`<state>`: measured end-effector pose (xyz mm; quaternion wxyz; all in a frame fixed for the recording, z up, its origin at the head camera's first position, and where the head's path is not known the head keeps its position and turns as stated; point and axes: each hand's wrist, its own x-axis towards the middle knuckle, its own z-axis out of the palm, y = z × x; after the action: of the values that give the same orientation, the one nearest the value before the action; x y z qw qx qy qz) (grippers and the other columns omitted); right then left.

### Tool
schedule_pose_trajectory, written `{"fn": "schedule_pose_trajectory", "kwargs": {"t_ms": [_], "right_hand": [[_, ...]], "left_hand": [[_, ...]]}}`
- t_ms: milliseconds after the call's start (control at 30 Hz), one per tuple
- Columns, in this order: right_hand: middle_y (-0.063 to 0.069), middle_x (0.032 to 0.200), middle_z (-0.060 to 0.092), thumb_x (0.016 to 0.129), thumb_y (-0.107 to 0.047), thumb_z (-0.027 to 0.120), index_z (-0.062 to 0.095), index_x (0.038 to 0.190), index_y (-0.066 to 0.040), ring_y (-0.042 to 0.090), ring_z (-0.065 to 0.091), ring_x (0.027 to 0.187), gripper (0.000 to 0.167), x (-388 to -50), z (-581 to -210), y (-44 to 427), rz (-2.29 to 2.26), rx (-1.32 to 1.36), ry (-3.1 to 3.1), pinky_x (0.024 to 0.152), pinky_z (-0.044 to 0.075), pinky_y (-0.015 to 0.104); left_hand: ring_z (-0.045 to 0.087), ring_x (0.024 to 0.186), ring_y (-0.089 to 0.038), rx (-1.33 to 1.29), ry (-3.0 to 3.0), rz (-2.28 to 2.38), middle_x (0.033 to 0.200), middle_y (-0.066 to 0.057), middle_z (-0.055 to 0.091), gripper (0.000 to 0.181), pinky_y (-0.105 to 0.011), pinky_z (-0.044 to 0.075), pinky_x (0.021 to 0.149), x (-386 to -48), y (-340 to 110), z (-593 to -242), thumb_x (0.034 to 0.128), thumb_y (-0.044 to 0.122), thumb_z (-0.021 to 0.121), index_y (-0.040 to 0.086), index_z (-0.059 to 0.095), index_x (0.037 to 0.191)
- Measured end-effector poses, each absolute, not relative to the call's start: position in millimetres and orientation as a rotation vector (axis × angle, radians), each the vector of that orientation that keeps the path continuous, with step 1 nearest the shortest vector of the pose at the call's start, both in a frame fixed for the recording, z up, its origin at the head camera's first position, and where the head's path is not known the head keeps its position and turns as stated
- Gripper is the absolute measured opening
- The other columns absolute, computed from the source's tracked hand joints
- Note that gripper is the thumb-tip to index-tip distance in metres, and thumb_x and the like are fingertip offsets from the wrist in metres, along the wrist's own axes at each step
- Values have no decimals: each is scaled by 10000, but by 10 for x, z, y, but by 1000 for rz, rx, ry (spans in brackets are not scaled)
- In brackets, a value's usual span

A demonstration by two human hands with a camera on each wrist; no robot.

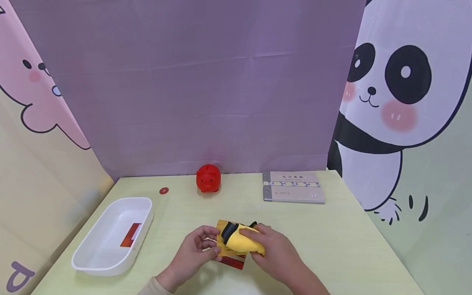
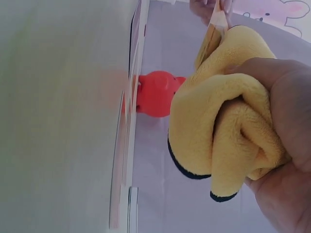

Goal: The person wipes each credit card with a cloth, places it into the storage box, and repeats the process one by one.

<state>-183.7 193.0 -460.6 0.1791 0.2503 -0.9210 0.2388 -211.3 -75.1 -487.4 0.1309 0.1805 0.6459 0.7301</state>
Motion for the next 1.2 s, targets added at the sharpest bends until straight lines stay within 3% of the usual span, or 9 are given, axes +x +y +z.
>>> {"fn": "schedule_pose_trajectory", "kwargs": {"t_ms": [200, 533, 933, 1200], "right_hand": [[-83, 1137, 651, 747, -104, 885, 730, 1295, -327, 102, 633, 909, 612, -1827, -4630, 1896, 591, 744, -2566, 757, 611, 321], [-82, 1162, 650, 756, -97, 872, 719, 1309, -355, 106, 629, 916, 629, -1826, -4623, 1939, 579, 764, -2611, 766, 610, 320], [-165, 1019, 592, 736, -26, 850, 728, 1282, -341, 21, 486, 724, 642, -1900, -4588, 2129, 666, 578, -2599, 606, 453, 220], [-171, 1082, 622, 733, 31, 860, 712, 1312, -352, 17, 542, 785, 710, -1848, -4522, 2029, 825, 664, -2508, 645, 523, 221]], "left_hand": [[678, 974, -243, 512, 1846, 2138, 1147, -163, 614, 406, -435, 655, 796, -2117, -751, -4888, 911, -101, 720, -26, 578, 1284], [677, 986, -239, 471, 1863, 2147, 1167, -171, 619, 439, -440, 653, 803, -2139, -781, -4925, 910, -100, 710, -58, 569, 1324], [662, 960, -226, 415, 1898, 2171, 1142, -176, 619, 426, -427, 657, 780, -2154, -831, -4897, 895, -117, 688, -34, 585, 1300], [664, 971, -231, 430, 1902, 2155, 1171, -210, 611, 418, -417, 656, 792, -2158, -816, -4913, 913, -103, 689, -42, 572, 1310]]}}
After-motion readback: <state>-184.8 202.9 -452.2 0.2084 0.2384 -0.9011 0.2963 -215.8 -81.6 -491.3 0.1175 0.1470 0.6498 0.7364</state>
